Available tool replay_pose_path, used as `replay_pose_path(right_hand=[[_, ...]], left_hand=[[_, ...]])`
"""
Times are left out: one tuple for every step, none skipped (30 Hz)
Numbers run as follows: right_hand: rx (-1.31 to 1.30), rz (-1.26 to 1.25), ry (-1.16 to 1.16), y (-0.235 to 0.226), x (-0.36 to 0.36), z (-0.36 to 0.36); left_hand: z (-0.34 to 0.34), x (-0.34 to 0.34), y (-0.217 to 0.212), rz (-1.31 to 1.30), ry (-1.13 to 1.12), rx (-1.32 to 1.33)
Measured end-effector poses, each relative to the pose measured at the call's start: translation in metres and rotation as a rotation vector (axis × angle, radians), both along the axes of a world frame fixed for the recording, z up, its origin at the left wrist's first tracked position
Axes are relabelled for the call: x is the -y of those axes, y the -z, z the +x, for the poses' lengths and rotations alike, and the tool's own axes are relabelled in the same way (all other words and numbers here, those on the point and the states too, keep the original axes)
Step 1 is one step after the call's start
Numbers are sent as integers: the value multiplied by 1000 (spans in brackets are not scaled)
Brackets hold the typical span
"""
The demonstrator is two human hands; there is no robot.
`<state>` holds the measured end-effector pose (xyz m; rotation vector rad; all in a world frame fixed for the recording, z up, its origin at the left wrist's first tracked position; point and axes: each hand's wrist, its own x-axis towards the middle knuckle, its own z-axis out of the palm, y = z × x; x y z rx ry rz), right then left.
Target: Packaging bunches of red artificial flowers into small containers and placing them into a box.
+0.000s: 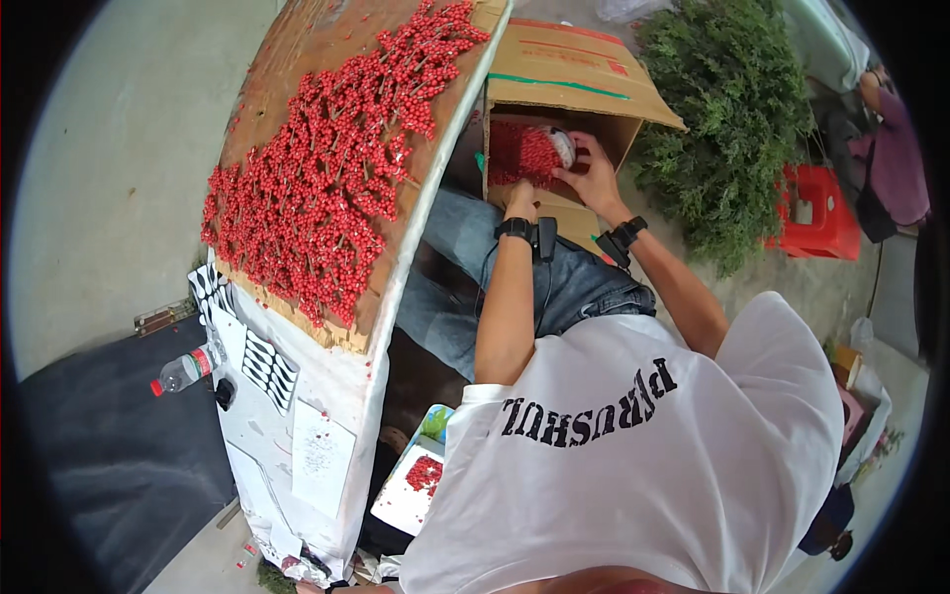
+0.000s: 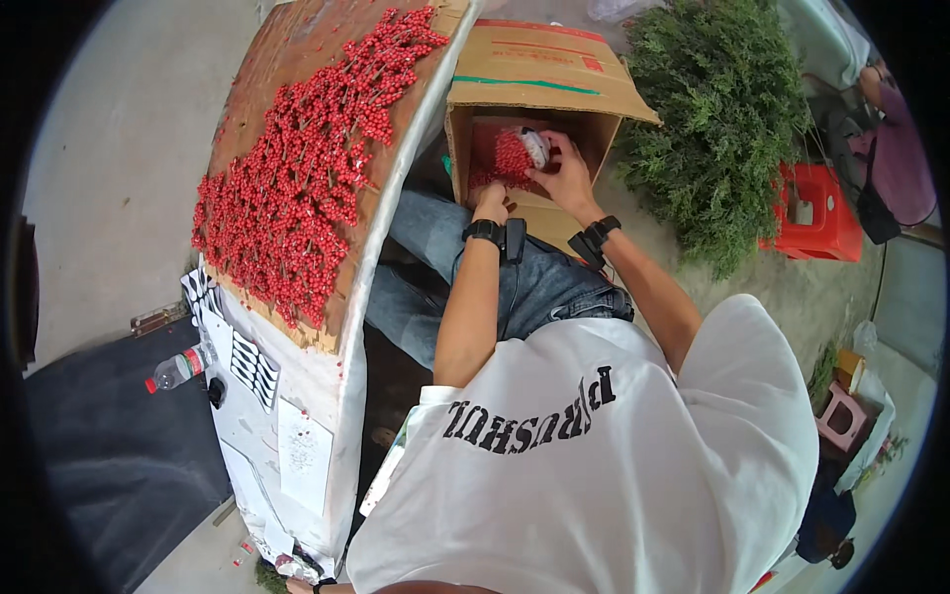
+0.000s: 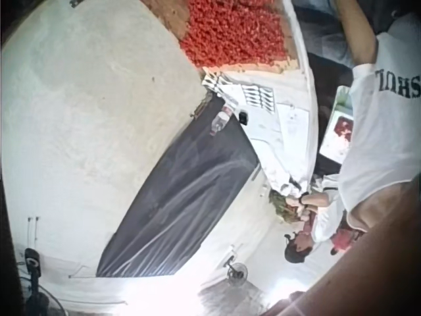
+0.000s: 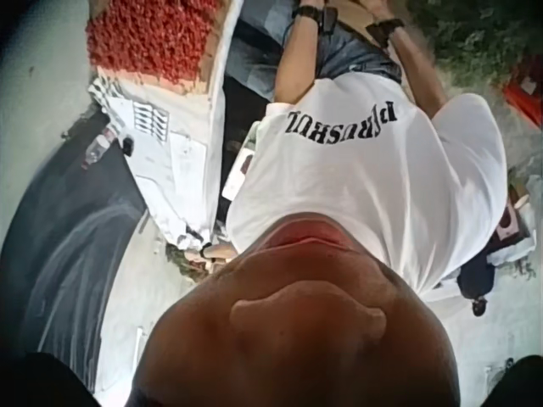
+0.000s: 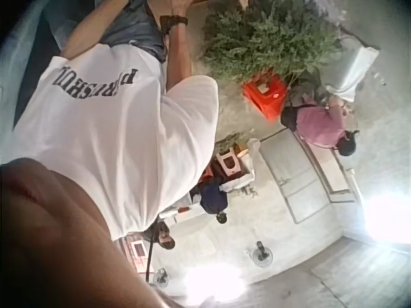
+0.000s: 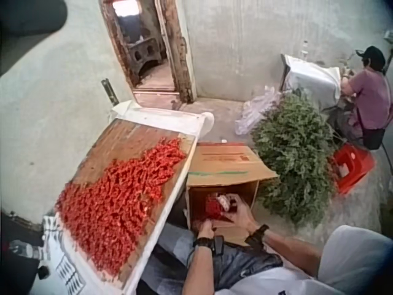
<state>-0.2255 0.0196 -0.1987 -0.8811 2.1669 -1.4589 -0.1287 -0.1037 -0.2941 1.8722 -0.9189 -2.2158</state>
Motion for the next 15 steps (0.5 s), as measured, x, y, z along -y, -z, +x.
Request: replay_pose_path(right_hand=[[-134, 69, -15, -5, 4, 2], [-116, 93, -30, -9, 7, 3], [-176, 69, -63, -11, 10, 3], [-223, 59, -94, -11, 13, 1], [-264, 49, -119, -9, 16, -1], [-227, 44, -90, -3, 20, -5], [-191, 36, -59, 5, 23, -11], [-172, -17, -46, 17, 27, -17], [-179, 53, 39, 32, 32, -24], [-205, 77, 108, 49, 35, -32], [-219, 105, 178, 69, 38, -40], [-26, 258, 246, 89, 40, -51], [-95, 309, 265, 108, 38, -60], [-123, 398, 303, 127, 40, -67], [-131, 519, 350, 145, 44, -74]], left_hand=[[1, 0, -3, 11, 12, -8], [2, 0, -7, -22, -15, -17], [3, -1, -11, -50, -45, -27], [3, -2, -15, -65, -68, -46], [4, -5, -20, -70, -86, -90], [4, -5, -25, -72, -91, -143], [4, -5, -29, -60, -96, -171], [4, -6, -33, -65, -108, -166], [4, -7, -35, -58, -121, -135], [4, -7, -37, -53, -133, -106], [4, -6, -37, -51, -157, -94], [3, -6, -36, -47, -182, -81], [3, -6, -34, -27, -198, -66], [2, -5, -31, -48, -222, -61], [2, -4, -28, -56, -234, -52]])
